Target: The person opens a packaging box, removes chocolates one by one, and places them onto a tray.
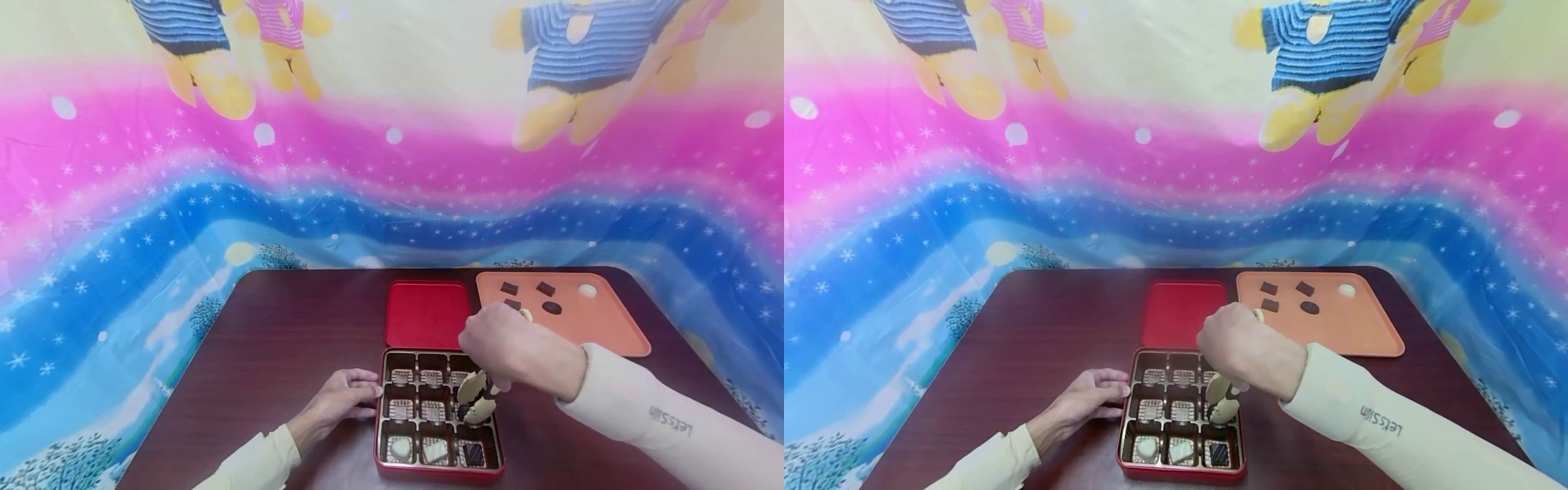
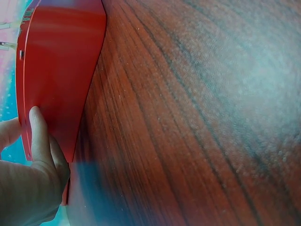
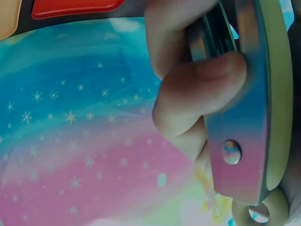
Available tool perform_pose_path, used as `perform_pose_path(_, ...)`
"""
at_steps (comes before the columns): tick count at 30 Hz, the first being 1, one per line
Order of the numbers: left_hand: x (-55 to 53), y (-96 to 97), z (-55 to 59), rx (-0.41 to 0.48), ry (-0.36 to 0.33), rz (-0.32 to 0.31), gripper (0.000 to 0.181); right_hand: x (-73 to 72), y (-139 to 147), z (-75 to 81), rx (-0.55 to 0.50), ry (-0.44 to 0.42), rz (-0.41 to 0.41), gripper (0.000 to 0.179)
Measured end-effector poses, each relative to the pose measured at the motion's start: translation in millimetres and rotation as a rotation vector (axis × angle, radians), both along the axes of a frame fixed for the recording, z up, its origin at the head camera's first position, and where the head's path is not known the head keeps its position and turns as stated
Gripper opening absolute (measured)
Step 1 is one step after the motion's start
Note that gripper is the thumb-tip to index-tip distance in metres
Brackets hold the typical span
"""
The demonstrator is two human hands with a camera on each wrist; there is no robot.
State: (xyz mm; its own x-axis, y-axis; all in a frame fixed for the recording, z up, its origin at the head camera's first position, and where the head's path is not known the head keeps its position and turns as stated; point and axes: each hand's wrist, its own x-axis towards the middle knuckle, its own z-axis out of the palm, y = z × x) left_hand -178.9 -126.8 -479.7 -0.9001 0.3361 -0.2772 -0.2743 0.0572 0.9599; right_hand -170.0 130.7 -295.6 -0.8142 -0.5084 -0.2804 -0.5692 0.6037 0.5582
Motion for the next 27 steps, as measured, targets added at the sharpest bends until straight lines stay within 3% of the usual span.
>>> perform_pose_path(7,-0.4,-0.5,-0.2,0.002,-0.001,-0.004,0.048,3.7,-8.5,-8.8,0.029,0.013,-0.030,0.041)
perform_pose_path(12,0.3,-0.9,0.8,0.006,-0.002,-0.005,0.048,5.2,-9.8,-12.8,0.014,0.034,-0.008,0.044)
perform_pose_path(21,-0.9,-0.6,-0.4,0.007,0.001,-0.005,0.049,5.6,-9.7,-11.4,-0.010,0.032,-0.040,0.041)
perform_pose_path(27,-0.8,-0.2,-0.3,0.005,0.003,-0.006,0.049,6.2,-7.1,-7.1,-0.022,0.036,-0.021,0.041)
